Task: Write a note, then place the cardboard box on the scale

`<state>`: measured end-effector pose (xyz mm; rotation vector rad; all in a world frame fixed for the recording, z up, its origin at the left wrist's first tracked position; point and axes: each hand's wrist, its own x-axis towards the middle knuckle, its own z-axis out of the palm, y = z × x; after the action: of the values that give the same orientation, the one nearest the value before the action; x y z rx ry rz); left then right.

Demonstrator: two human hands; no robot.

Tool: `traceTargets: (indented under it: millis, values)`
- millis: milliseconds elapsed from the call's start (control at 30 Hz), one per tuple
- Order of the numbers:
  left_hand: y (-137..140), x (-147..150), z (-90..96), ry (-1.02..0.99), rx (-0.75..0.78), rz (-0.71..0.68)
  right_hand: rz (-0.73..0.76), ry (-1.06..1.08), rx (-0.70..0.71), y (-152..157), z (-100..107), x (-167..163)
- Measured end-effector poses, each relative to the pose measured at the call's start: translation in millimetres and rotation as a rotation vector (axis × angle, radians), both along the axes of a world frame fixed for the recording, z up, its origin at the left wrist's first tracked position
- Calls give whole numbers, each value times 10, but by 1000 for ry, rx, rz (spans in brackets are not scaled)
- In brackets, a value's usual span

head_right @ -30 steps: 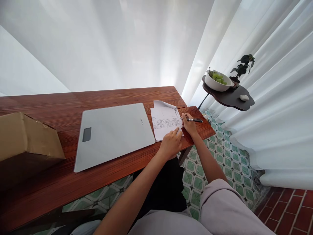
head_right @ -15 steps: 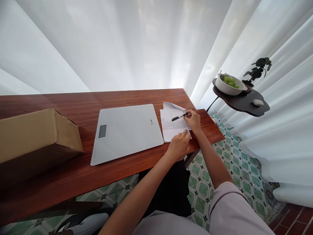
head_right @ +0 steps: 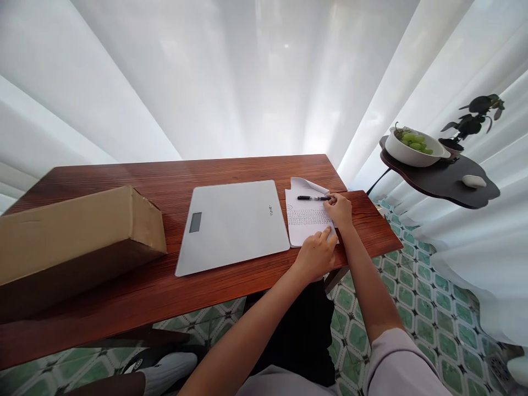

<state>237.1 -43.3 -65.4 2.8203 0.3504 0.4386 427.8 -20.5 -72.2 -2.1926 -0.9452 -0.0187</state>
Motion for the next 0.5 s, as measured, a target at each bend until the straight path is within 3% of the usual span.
traceTargets:
  millis: [300,500]
  values:
    - [2,-26,18,-29,23,-38,-42,-68,50,30,-14,-68]
    - [-17,-155,60,-123,100,-203,-19,-80,28,16,-32,-77]
